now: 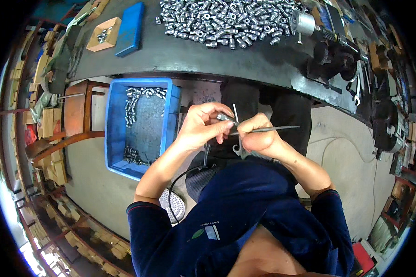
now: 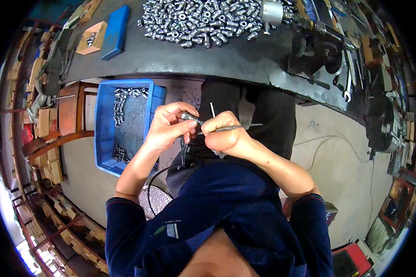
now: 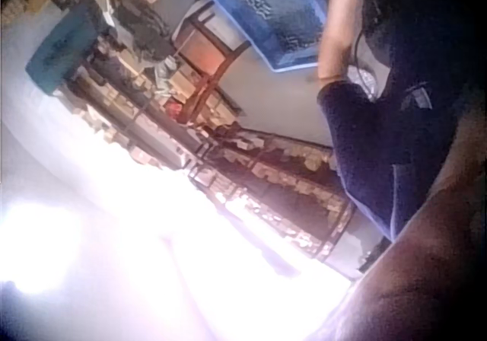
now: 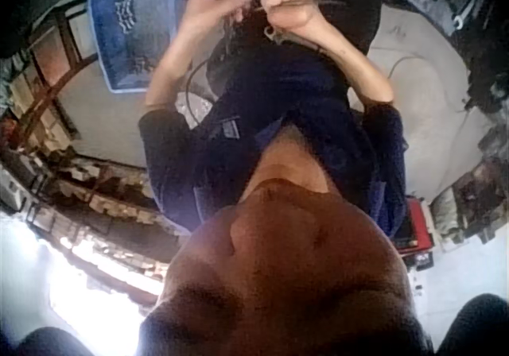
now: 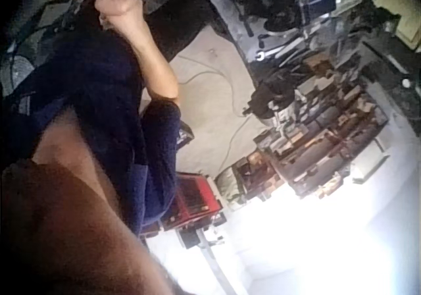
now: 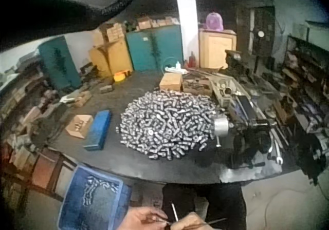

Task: The person repeatedly picks small cylindrical metal parts from a blue bin, uses a pointed metal tool to deburr or clean the interior of each part, and then places the finished parts onto a large pile on the workbench. The process is continuous and repetitive throughout the clip.

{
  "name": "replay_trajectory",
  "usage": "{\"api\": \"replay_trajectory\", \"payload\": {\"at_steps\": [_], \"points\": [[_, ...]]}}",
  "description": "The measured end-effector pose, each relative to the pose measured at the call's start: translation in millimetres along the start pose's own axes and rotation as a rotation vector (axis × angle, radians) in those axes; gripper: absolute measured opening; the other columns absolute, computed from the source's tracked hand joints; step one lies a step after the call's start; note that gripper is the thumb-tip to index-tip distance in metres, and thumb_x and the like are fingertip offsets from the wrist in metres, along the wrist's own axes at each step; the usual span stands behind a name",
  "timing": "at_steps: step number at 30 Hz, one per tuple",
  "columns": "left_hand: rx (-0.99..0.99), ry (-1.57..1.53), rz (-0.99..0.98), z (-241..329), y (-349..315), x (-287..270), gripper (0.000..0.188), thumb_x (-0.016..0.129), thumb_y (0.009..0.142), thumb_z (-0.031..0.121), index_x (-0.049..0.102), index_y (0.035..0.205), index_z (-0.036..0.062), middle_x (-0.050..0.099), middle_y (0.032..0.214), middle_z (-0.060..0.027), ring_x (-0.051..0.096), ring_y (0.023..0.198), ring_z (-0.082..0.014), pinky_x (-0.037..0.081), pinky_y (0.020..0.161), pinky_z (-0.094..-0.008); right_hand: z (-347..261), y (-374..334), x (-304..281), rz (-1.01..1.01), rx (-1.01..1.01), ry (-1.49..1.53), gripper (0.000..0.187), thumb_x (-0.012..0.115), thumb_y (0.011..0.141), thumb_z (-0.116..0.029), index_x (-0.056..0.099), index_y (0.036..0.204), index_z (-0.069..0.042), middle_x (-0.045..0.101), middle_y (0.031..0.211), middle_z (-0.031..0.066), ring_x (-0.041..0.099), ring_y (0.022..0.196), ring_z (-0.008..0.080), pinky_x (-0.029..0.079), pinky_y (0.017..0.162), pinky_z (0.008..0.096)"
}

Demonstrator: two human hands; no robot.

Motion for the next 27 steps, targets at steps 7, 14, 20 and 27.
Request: {"api": "replay_trajectory", "payload": {"at_steps": [7, 14, 20, 27], "points": [[0.023, -0.003, -0.041, 3.9, 3.8, 7.6, 0.018, 0.069, 0.077, -0.001, 0.061, 0.093, -0.0043, 0.063, 0.079, -0.0107, 0.059, 0.053, -0.0124, 0.047, 0.046, -0.0213, -14.8, -9.9, -3.4, -0.014, -0.049, -0.099, 0.019, 0.050, 0.060, -0.008, 0.034, 0.050, -0.004, 0.029, 0.047, -0.0014, 0.027, 0.047, 0.0048, 0.021, 0.043, 0.0268], [0.022, 0.058, 0.008, 8.1, -2.3, 13.9, 0.018, 0.069, 0.078, 0.002, 0.061, 0.092, -0.0051, 0.061, 0.071, -0.0082, 0.058, 0.051, -0.0116, 0.045, 0.043, -0.0204, -19.4, -11.5, 1.7, -0.058, -0.066, -0.033, 0.021, 0.052, 0.063, -0.005, 0.035, 0.051, -0.004, 0.035, 0.046, 0.0047, 0.040, 0.042, 0.0119, 0.029, 0.042, 0.0301], [0.049, 0.121, 0.057, 2.7, -4.3, 14.5, 0.019, 0.063, 0.086, 0.013, 0.059, 0.093, -0.0043, 0.053, 0.052, -0.0046, 0.052, 0.041, -0.0106, 0.043, 0.039, -0.0212, -31.9, -10.0, 12.2, 0.080, -0.532, -0.829, 0.026, 0.062, 0.060, -0.014, 0.038, 0.053, -0.006, 0.041, 0.048, 0.0092, 0.048, 0.045, 0.0290, 0.037, 0.043, 0.0383], [0.012, -0.016, 0.075, -6.2, -0.9, 11.6, 0.018, 0.062, 0.086, 0.012, 0.059, 0.094, -0.0035, 0.055, 0.054, -0.0054, 0.053, 0.041, -0.0120, 0.043, 0.038, -0.0230, -18.9, -6.4, 3.6, 0.044, -0.342, -0.563, 0.019, 0.057, 0.064, -0.011, 0.044, 0.052, -0.004, 0.042, 0.046, 0.0075, 0.048, 0.041, 0.0163, 0.037, 0.041, 0.0325]]}}
Point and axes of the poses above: each hand's wrist, its own y-axis towards the middle knuckle, its own x-axis out of the palm, z = x × y, the point moved 5 cm from there along y, towards the middle knuckle
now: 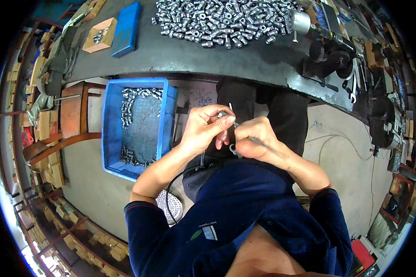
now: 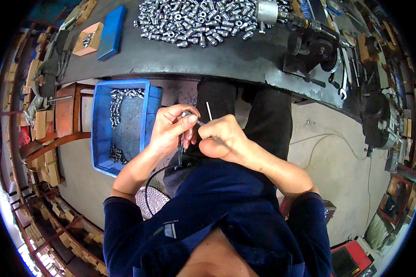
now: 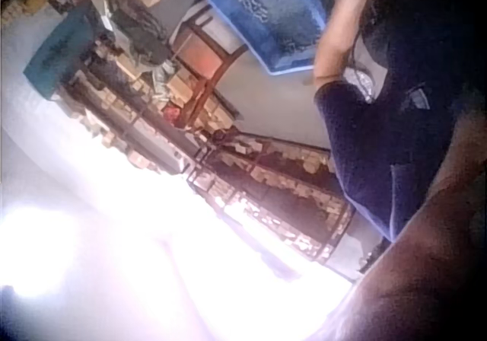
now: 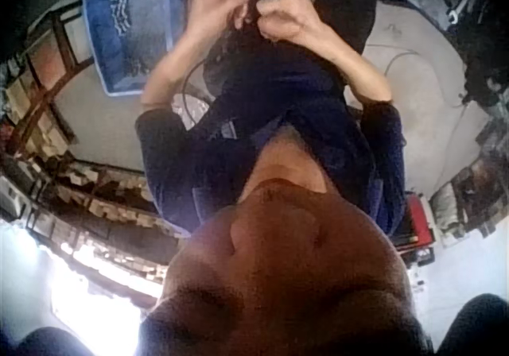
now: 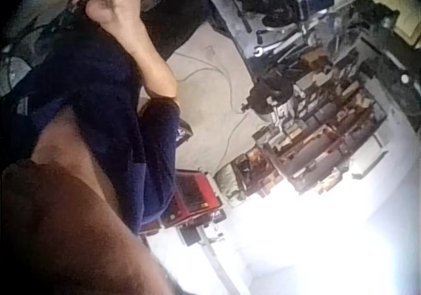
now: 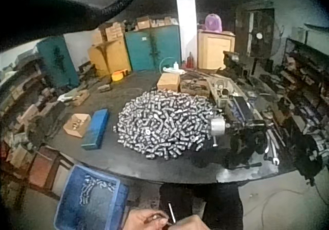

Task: The person repeatedly picks small cylindrical metal parts from a blue bin, uses a pointed metal tool to deburr or clean the interior of each part, and then places the finished parts onto a large pile on the workbench. The process is continuous and repetitive throughout the clip.

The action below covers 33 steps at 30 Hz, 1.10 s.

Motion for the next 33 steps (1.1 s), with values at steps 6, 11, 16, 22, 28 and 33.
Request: {"api": "replay_trajectory", "payload": {"at_steps": [6, 11, 16, 22, 28, 33], "points": [[0.024, 0.071, -0.021, 13.4, 4.3, -9.0, 0.016, 0.063, 0.083, 0.004, 0.059, 0.097, -0.0028, 0.058, 0.062, -0.0077, 0.054, 0.044, -0.0121, 0.042, 0.038, -0.0201, 7.5, -7.0, 6.5, 0.020, 0.424, 0.995, 0.027, 0.048, 0.073, -0.006, 0.035, 0.049, -0.006, 0.036, 0.044, 0.0006, 0.036, 0.037, 0.0093, 0.031, 0.036, 0.0273], [0.348, 0.664, 0.268, 37.2, 7.4, -43.1, 0.008, 0.066, 0.076, 0.000, 0.063, 0.083, 0.0003, 0.058, 0.061, -0.0021, 0.049, 0.045, -0.0076, 0.038, 0.041, -0.0197, -8.9, -21.5, -27.7, 0.102, 0.305, 0.737, 0.024, 0.053, 0.064, -0.010, 0.036, 0.047, -0.004, 0.039, 0.044, 0.0046, 0.038, 0.038, 0.0113, 0.031, 0.038, 0.0269], [0.545, 1.166, 0.363, 33.0, 3.0, -39.6, 0.014, 0.065, 0.064, -0.004, 0.063, 0.076, 0.0018, 0.052, 0.059, -0.0057, 0.045, 0.045, -0.0096, 0.036, 0.043, -0.0233, -54.7, -8.8, -49.2, 0.067, -0.169, 0.035, 0.033, 0.056, 0.070, -0.010, 0.032, 0.047, -0.005, 0.039, 0.043, 0.0045, 0.043, 0.036, 0.0167, 0.031, 0.037, 0.0270], [0.525, 1.301, 0.334, 32.7, 2.3, -34.5, 0.026, 0.070, 0.059, 0.002, 0.063, 0.084, 0.0038, 0.060, 0.069, -0.0107, 0.060, 0.057, -0.0267, 0.047, 0.051, -0.0334, -56.1, -1.1, -33.5, 0.104, -0.206, -0.024, 0.047, 0.058, 0.077, -0.035, 0.030, 0.054, -0.006, 0.029, 0.051, 0.0070, 0.035, 0.041, 0.0229, 0.023, 0.041, 0.0341], [0.572, 1.341, 0.259, 30.7, 1.1, -29.5, 0.029, 0.070, 0.059, 0.004, 0.061, 0.086, 0.0043, 0.058, 0.067, -0.0095, 0.060, 0.058, -0.0271, 0.047, 0.051, -0.0346, -52.4, 6.4, -27.7, 0.032, -0.138, -0.060, 0.058, 0.051, 0.083, -0.050, 0.030, 0.055, -0.005, 0.029, 0.051, 0.0085, 0.036, 0.042, 0.0251, 0.025, 0.042, 0.0349], [0.712, 1.286, 0.146, 19.1, 6.6, -8.2, 0.028, 0.069, 0.060, 0.005, 0.061, 0.087, 0.0045, 0.055, 0.063, -0.0089, 0.057, 0.054, -0.0279, 0.046, 0.049, -0.0369, -14.7, 24.9, -7.3, 0.038, -0.170, -0.109, 0.033, 0.059, 0.071, -0.019, 0.033, 0.058, -0.003, 0.036, 0.055, 0.0132, 0.042, 0.048, 0.0314, 0.033, 0.045, 0.0365]]}}
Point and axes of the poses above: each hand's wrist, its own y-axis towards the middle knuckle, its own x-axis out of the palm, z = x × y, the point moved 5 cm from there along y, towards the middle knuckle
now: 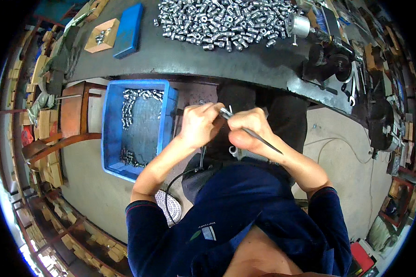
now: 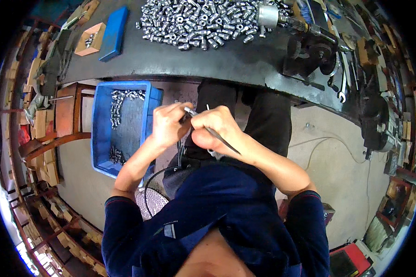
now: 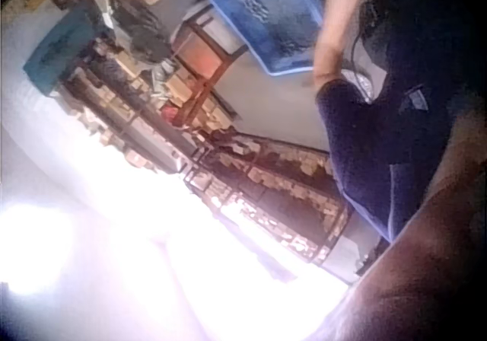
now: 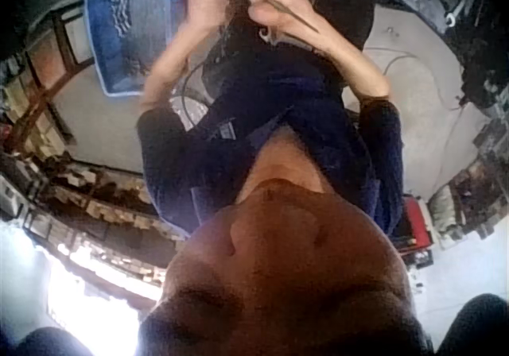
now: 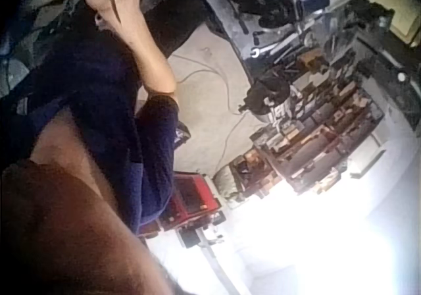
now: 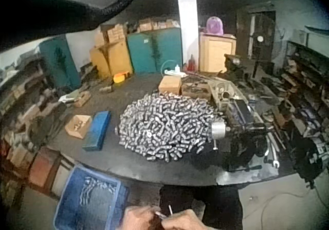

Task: The person repeatedly picks small cylindrical metal parts from a blue bin, uses a pointed metal tool to deburr or clean the interior of each part, and then places the finished parts onto a large pile on the workbench. The process is continuous and repetitive throughout the clip.

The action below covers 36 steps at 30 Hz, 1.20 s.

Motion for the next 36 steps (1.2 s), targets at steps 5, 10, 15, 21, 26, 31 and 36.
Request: {"api": "replay_trajectory", "payload": {"at_steps": [5, 10, 15, 21, 26, 31, 36], "points": [[-0.156, -0.056, -0.063, -16.7, 5.4, 3.0, 0.026, 0.068, 0.060, 0.006, 0.062, 0.085, 0.0058, 0.059, 0.066, -0.0092, 0.060, 0.058, -0.0284, 0.047, 0.051, -0.0366, 2.1, -0.9, -6.8, 0.019, 0.037, 0.010, 0.032, 0.059, 0.069, -0.015, 0.031, 0.059, -0.003, 0.033, 0.055, 0.0120, 0.038, 0.047, 0.0294, 0.031, 0.045, 0.0361], [-0.139, 0.296, -0.064, -68.9, 44.9, -6.7, 0.018, 0.061, 0.068, 0.014, 0.065, 0.085, 0.0081, 0.063, 0.072, -0.0138, 0.063, 0.066, -0.0318, 0.050, 0.059, -0.0419, -16.4, -30.6, -41.7, 0.168, 0.054, -0.040, 0.053, 0.055, 0.081, -0.043, 0.029, 0.053, -0.006, 0.027, 0.050, 0.0075, 0.033, 0.042, 0.0244, 0.024, 0.043, 0.0351], [-0.173, 0.372, 0.131, -128.6, 154.9, -27.8, 0.031, 0.060, 0.068, 0.017, 0.067, 0.097, 0.0093, 0.063, 0.073, -0.0180, 0.064, 0.069, -0.0329, 0.051, 0.064, -0.0428, -18.8, -39.8, -34.5, 0.143, 0.169, 0.137, 0.051, 0.058, 0.079, -0.042, 0.036, 0.050, -0.006, 0.031, 0.048, 0.0068, 0.036, 0.041, 0.0218, 0.025, 0.042, 0.0333], [-0.297, -0.629, 0.457, -140.8, 212.1, -79.3, 0.048, 0.057, 0.079, 0.003, 0.043, 0.124, -0.0081, 0.066, 0.089, -0.0136, 0.062, 0.058, -0.0156, 0.048, 0.059, -0.0241, -13.0, -46.4, -36.4, 0.141, 0.214, 0.109, 0.045, 0.060, 0.077, -0.035, 0.039, 0.051, -0.005, 0.033, 0.049, 0.0068, 0.037, 0.041, 0.0210, 0.025, 0.043, 0.0329], [-0.405, -0.269, 0.292, -161.2, 101.7, -89.1, 0.038, 0.060, 0.084, 0.011, 0.052, 0.117, -0.0057, 0.064, 0.066, -0.0080, 0.059, 0.058, -0.0104, 0.046, 0.055, -0.0236, -16.0, -45.0, -30.1, 0.126, 0.189, 0.007, 0.029, 0.059, 0.067, -0.024, 0.042, 0.051, -0.006, 0.039, 0.048, 0.0063, 0.043, 0.042, 0.0218, 0.029, 0.043, 0.0315], [-0.853, -0.187, 0.484, -230.5, -102.1, -112.2, 0.036, 0.059, 0.076, 0.007, 0.058, 0.111, -0.0047, 0.065, 0.066, -0.0115, 0.063, 0.061, -0.0119, 0.048, 0.056, -0.0255, -5.9, -51.0, -19.6, 0.178, 0.243, 0.144, 0.025, 0.057, 0.063, -0.013, 0.039, 0.049, -0.005, 0.043, 0.045, 0.0045, 0.048, 0.041, 0.0169, 0.034, 0.042, 0.0263], [-1.222, 0.119, 0.342, -321.4, -315.6, -121.0, 0.040, 0.060, 0.068, 0.009, 0.062, 0.107, -0.0014, 0.067, 0.081, -0.0158, 0.065, 0.073, -0.0221, 0.050, 0.068, -0.0328, -0.8, -39.2, -11.1, 0.117, 0.300, 0.224, 0.024, 0.055, 0.063, -0.005, 0.035, 0.049, -0.002, 0.039, 0.045, 0.0045, 0.048, 0.040, 0.0141, 0.035, 0.041, 0.0244]]}}
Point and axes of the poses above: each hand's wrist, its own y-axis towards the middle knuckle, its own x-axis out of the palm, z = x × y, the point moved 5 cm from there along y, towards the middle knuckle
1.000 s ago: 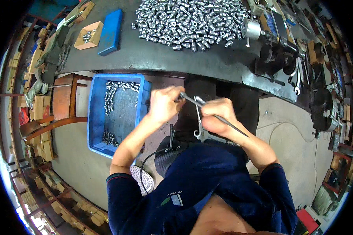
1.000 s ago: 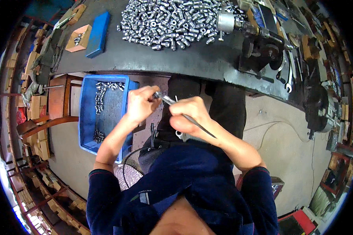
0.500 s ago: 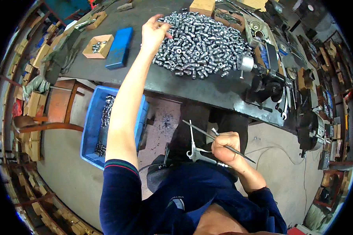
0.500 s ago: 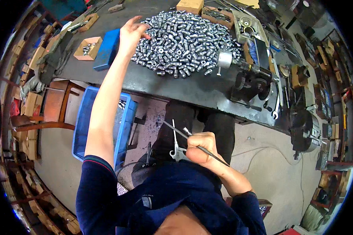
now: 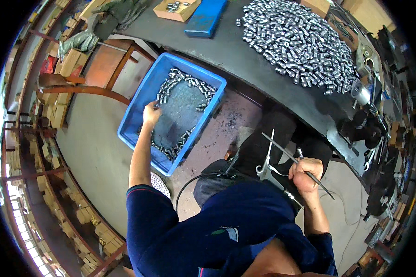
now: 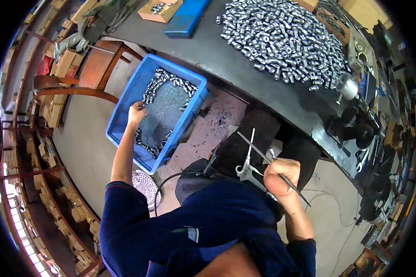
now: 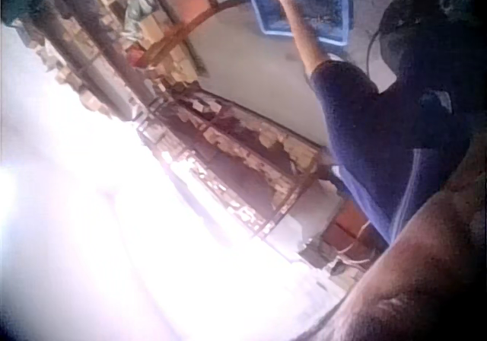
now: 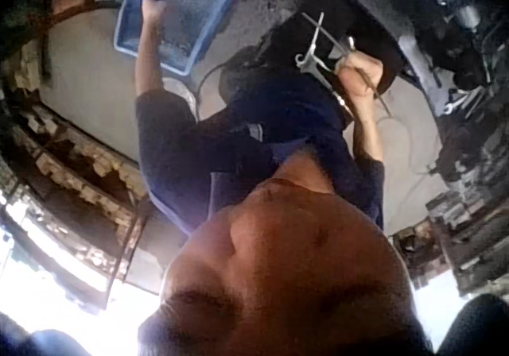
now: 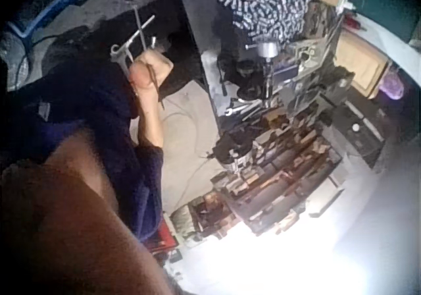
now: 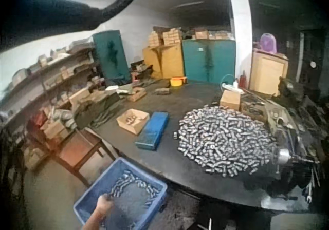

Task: The person repeatedly picks small cylindrical metal parts from a blue bin, uses a pointed metal tool to deburr or clean the interior of each part, and then places the finished parts onto a large pile on the workbench. The process is continuous and repetitive throughout the clip.

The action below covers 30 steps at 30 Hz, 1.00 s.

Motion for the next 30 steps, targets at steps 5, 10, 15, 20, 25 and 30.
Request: {"api": "replay_trajectory", "payload": {"at_steps": [5, 10, 15, 20, 25, 30], "points": [[-0.086, 0.470, 0.122, 4.4, -0.3, -3.5, 0.032, 0.060, 0.074, 0.021, 0.064, 0.103, 0.0069, 0.066, 0.093, -0.0166, 0.064, 0.088, -0.0332, 0.050, 0.079, -0.0411, 0.3, 10.3, 13.7, -0.011, 0.045, -0.015, 0.026, 0.055, 0.063, -0.007, 0.035, 0.049, -0.003, 0.040, 0.045, 0.0048, 0.048, 0.040, 0.0146, 0.034, 0.041, 0.0245], [-0.008, 0.742, 0.085, 33.5, 9.0, 11.0, 0.024, 0.060, 0.078, 0.023, 0.058, 0.095, 0.0066, 0.065, 0.088, -0.0171, 0.065, 0.082, -0.0338, 0.052, 0.072, -0.0443, 5.0, 11.9, 18.9, -0.031, 0.069, -0.138, 0.022, 0.055, 0.059, -0.009, 0.036, 0.049, -0.004, 0.042, 0.046, 0.0057, 0.047, 0.040, 0.0166, 0.032, 0.041, 0.0258], [0.049, 0.857, 0.029, 32.3, 16.0, 23.4, 0.022, 0.061, 0.075, 0.019, 0.057, 0.092, 0.0060, 0.066, 0.087, -0.0156, 0.066, 0.080, -0.0318, 0.053, 0.071, -0.0425, 10.0, 7.1, 16.0, 0.009, 0.010, -0.162, 0.021, 0.045, 0.063, 0.007, 0.033, 0.049, -0.002, 0.039, 0.046, 0.0056, 0.043, 0.038, 0.0145, 0.035, 0.037, 0.0255], [-0.011, 0.794, 0.070, 45.3, 10.1, 10.4, 0.023, 0.063, 0.073, 0.019, 0.059, 0.092, 0.0069, 0.066, 0.087, -0.0169, 0.065, 0.082, -0.0323, 0.052, 0.074, -0.0423, 13.7, 3.3, 15.2, 0.029, -0.024, -0.170, 0.025, 0.041, 0.066, 0.015, 0.031, 0.050, -0.001, 0.037, 0.046, 0.0050, 0.042, 0.037, 0.0133, 0.038, 0.036, 0.0255], [-0.294, -0.556, -0.017, 19.9, -1.6, -2.7, 0.022, 0.061, 0.077, 0.016, 0.063, 0.094, 0.0012, 0.065, 0.080, -0.0129, 0.064, 0.063, -0.0197, 0.052, 0.058, -0.0308, 4.9, 5.9, 18.5, -0.033, -0.052, -0.277, 0.023, 0.043, 0.063, 0.013, 0.030, 0.050, -0.001, 0.036, 0.045, 0.0051, 0.043, 0.037, 0.0145, 0.034, 0.036, 0.0245], [-0.141, -1.057, -0.224, 152.3, -53.3, 9.8, 0.019, 0.056, 0.081, 0.009, 0.060, 0.096, -0.0005, 0.063, 0.083, -0.0093, 0.059, 0.061, -0.0154, 0.052, 0.065, -0.0317, -4.2, 9.1, 22.6, -0.088, -0.053, -0.255, 0.022, 0.050, 0.058, 0.004, 0.031, 0.050, -0.003, 0.036, 0.045, 0.0054, 0.045, 0.037, 0.0160, 0.032, 0.039, 0.0254]]}}
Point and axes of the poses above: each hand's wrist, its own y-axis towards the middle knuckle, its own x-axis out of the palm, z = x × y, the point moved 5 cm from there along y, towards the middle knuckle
